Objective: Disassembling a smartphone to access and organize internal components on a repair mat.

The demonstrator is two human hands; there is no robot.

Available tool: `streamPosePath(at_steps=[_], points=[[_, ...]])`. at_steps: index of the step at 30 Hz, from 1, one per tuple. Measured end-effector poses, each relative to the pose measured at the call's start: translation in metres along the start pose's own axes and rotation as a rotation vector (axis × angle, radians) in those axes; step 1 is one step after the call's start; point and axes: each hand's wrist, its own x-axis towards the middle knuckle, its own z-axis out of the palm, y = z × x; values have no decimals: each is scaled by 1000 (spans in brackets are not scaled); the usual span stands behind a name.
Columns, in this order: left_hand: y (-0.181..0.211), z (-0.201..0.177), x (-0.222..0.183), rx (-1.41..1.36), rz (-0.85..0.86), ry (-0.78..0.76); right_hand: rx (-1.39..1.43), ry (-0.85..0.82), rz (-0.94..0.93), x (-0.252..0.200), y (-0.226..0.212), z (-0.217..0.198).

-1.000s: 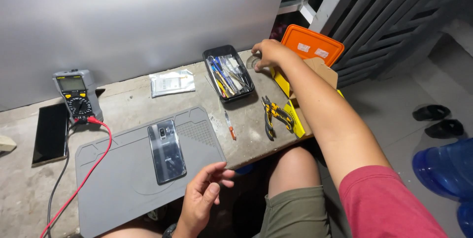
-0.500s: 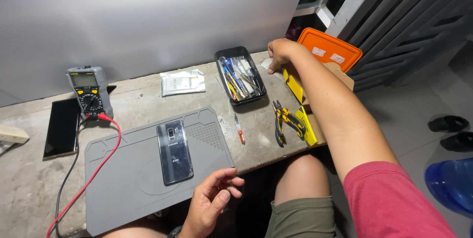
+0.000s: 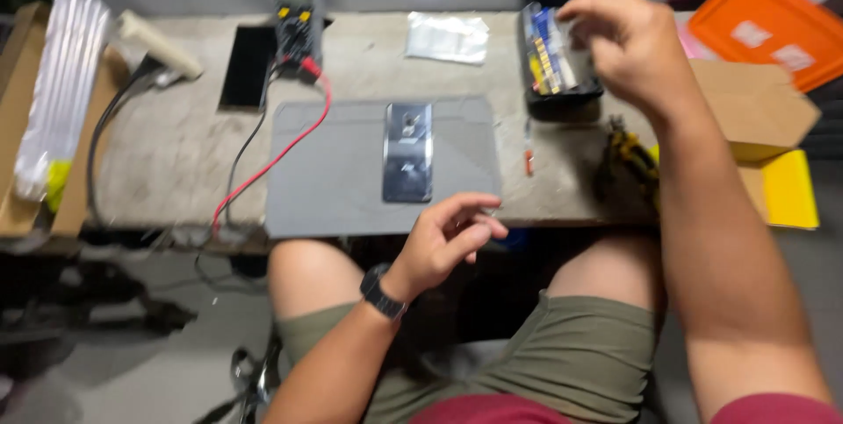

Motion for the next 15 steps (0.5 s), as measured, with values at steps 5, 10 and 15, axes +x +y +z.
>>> streamPosePath(at_steps=[5,10,15], points=[[12,-24,4,26,180,267,236,-70,154,-71,-59,103],[37,-72,14,461,254,616,164,-46,279,-103,-60,174],[37,-81,36,1247,-76,601,126,6,207,-102,-51,182]])
